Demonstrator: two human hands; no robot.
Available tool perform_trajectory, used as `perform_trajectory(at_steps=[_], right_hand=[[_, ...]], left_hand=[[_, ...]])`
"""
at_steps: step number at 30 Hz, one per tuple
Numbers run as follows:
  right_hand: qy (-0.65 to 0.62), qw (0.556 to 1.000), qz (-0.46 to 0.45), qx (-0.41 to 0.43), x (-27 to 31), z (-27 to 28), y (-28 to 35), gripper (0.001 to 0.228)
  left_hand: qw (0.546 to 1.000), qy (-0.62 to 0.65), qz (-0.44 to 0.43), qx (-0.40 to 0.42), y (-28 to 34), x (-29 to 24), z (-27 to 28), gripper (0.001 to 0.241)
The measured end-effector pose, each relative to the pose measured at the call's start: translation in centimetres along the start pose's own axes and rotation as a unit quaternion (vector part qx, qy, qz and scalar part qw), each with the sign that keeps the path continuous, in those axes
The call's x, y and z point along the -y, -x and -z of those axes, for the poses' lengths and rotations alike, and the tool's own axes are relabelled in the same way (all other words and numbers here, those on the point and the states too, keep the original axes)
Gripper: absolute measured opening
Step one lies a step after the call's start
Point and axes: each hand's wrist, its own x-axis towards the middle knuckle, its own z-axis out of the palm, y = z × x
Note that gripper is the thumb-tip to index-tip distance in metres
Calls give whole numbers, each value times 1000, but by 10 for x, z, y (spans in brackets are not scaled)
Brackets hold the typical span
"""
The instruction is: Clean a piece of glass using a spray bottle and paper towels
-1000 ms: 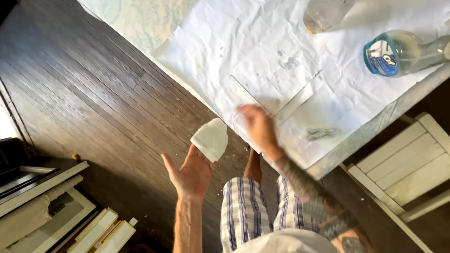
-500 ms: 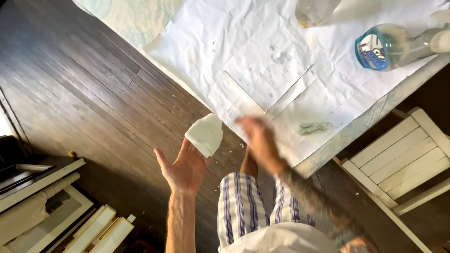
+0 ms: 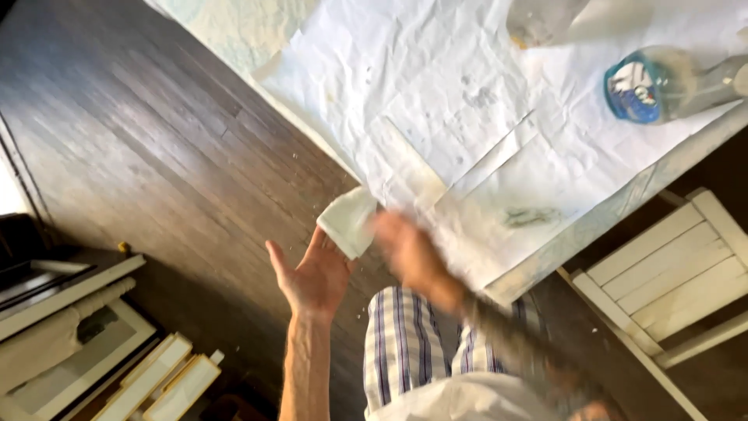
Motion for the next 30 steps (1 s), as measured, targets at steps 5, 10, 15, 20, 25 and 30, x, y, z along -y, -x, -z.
perform_trajectory(at_steps=[5,10,15,20,25,30], right_hand=[[270,875,238,324,-44,51,7,30],[8,988,74,136,-13,140,-77,29],[-113,993,30,0,-8,186,-99,23],[-25,995,75,-58,6,216,-115,25],[1,991,107,-82,40,206,-90,27],[-123,987,83,-67,6,273,-125,19]], left_hand=[[997,45,35,-55,6,-12,-27,109],[997,64,10,31,-2,-2,-5,85],[998,-43,-43,-29,-9,9,24,43],[988,-89,-68,-103,-8,18,11,48],[977,-176,-90,-79,9,7,-20,49],[936,-296,-76,-178,-4,11,-25,45]])
